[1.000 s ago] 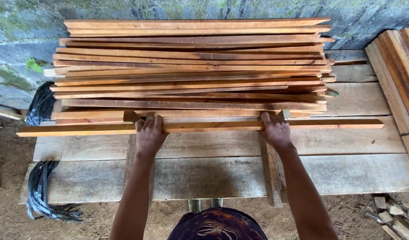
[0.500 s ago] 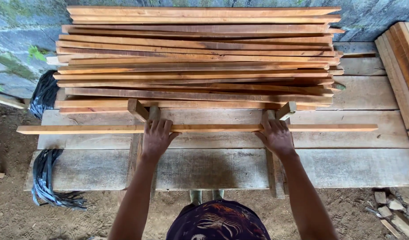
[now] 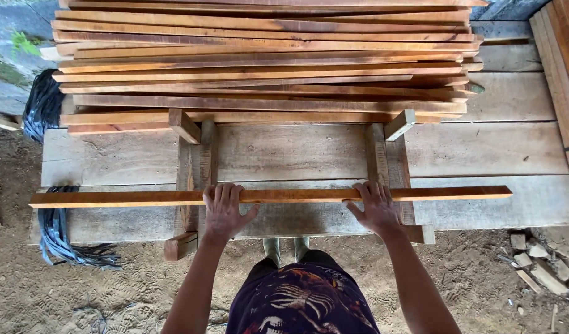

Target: Sorting and organizing long wooden laths on a workbench for bundling.

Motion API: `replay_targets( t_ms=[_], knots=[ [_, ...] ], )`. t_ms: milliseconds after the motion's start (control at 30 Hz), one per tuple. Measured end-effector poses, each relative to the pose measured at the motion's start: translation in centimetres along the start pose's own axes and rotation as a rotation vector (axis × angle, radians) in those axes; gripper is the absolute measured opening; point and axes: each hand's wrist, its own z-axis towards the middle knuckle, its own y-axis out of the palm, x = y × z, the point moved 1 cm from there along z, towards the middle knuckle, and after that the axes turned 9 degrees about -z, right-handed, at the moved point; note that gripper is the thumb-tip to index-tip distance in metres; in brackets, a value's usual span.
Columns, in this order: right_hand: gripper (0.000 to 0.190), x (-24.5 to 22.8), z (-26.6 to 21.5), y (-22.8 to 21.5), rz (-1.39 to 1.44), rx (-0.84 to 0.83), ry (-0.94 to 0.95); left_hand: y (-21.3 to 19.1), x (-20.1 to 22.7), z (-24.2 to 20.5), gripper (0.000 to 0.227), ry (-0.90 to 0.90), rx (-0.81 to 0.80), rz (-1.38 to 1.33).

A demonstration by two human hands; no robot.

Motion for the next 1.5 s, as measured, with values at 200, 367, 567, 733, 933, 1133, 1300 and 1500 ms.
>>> replay_targets(
  t_ms=[200, 367, 567, 733, 933, 1133, 1300, 1500],
  knots=[
    [0.048, -0.8, -2.6, -0.2, -0.092, 0.089, -0.019, -0.4, 0.9, -1.5, 0.045, 0.087, -0.061, 0.03],
    [0.047, -0.8, -4.5, 1.4, -0.073, 0.054, -0.038, -0.5, 1.1, -4.4, 0.047, 0.049, -0.164, 0.009],
    [0.045, -1.2, -4.9, 1.7, 0.012, 0.027, -0.066, -0.3, 0.5, -5.7, 0.043, 0.008, -0.234, -0.072],
    [0.045, -1.2, -6.1, 0.6, 0.004, 0.052, -0.053, -0.5, 1.4, -6.1, 0.042, 0.039, -0.183, -0.071],
    [0.043, -2.5, -7.5, 0.5, 0.019, 0.03, -0.049, -1.1, 2.1, -7.5, 0.044, 0.037, -0.155, -0.037],
    [0.042, -2.4, -8.2, 3.8, 0.009, 0.033, -0.053, 2.2, 0.7, -9.2, 0.045, 0.004, -0.21, -0.056],
    [0.041, -1.4, -9.1, 5.9, 0.08, -0.102, 0.001, 2.2, 1.3, -9.5, 0.045, -0.008, -0.256, 0.002],
    [0.051, -3.4, -7.6, 2.7, 0.117, -0.203, 0.033, 4.3, 1.6, -9.6, 0.048, 0.002, -0.308, 0.043]
  ],
)
